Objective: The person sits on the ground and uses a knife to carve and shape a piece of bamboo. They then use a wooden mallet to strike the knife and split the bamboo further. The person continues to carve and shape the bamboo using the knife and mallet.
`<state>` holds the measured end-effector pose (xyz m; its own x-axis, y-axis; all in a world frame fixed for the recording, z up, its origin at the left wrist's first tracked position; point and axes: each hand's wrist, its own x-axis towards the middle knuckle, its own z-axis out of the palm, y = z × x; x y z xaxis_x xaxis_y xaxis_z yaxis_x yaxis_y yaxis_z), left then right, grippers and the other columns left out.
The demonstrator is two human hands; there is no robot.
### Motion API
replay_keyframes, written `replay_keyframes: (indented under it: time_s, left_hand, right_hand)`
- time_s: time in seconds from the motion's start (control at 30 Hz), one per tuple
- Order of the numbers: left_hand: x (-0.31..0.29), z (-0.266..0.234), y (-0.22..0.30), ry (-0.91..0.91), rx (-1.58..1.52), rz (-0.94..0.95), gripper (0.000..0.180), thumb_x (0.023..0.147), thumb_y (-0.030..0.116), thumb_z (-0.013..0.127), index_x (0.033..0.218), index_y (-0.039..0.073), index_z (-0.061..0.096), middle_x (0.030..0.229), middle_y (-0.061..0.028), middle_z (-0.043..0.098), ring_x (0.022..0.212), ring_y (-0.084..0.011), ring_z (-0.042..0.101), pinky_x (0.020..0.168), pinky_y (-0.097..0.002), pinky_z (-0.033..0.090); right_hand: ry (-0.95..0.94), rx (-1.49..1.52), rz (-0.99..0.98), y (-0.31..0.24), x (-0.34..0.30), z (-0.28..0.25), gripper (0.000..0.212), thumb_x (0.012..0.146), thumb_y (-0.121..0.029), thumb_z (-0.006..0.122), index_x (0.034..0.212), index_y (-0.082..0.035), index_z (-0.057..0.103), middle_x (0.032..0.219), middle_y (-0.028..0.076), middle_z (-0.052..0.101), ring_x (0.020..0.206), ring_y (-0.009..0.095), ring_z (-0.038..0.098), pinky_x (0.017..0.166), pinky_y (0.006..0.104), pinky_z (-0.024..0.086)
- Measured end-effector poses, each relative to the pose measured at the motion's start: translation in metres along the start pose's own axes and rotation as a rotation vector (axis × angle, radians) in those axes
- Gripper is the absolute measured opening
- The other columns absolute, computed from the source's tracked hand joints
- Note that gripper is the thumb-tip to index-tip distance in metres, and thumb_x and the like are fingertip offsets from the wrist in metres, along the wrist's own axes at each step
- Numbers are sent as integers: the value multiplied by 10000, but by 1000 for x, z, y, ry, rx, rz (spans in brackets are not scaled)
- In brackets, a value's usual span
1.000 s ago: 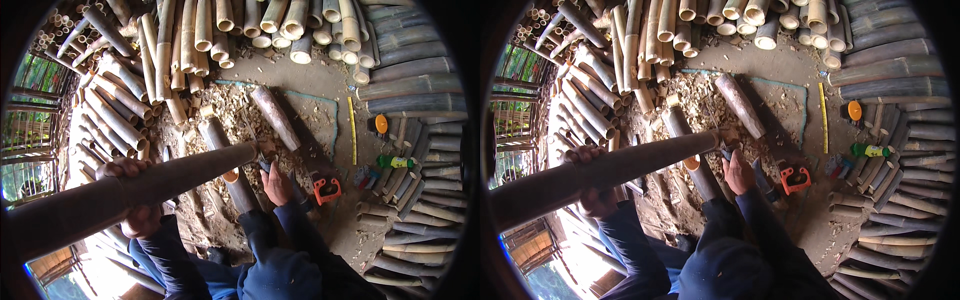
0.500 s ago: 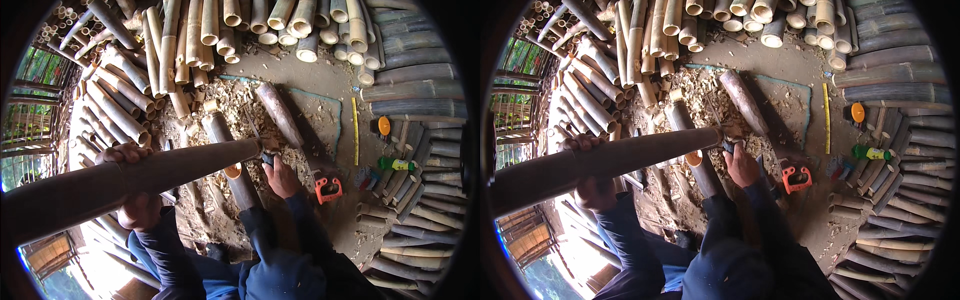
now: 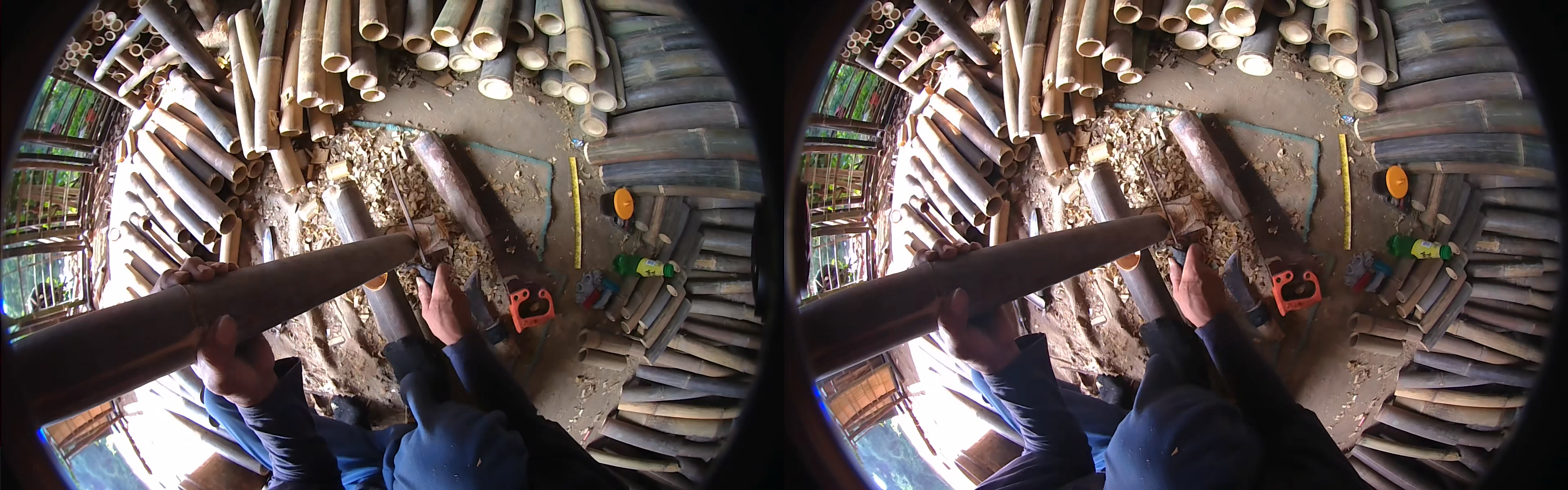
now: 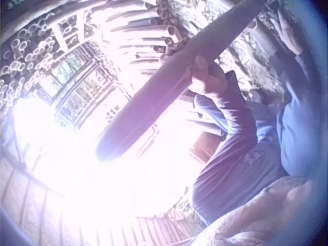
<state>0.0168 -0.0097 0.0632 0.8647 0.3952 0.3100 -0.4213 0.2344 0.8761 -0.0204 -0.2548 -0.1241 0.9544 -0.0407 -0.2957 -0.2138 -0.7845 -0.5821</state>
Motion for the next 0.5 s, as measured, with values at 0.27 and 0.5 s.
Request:
replay_keyframes:
  time_s: [0.27, 0.5]
  left_hand:
    - [-9, -9, 5, 65, 71, 16, 696, 785, 95, 696, 1407, -3, 398, 1269, -156, 540, 1229, -285, 535, 1173, -442, 352]
    - [1, 23, -3, 189, 92, 46, 695, 725, 124, 681, 1355, -29, 430, 1193, -162, 540, 1186, -285, 538, 1116, -431, 388]
  right_hand:
    - [236, 232, -232, -45, -12, -47, 363, 1011, -290, 587, 1180, 11, 477, 808, 261, 649, 708, 457, 658, 571, 502, 525]
    - [82, 83, -67, 25, 26, 9, 384, 1017, -355, 574, 1090, 21, 536, 844, 290, 652, 819, 476, 641, 686, 522, 508]
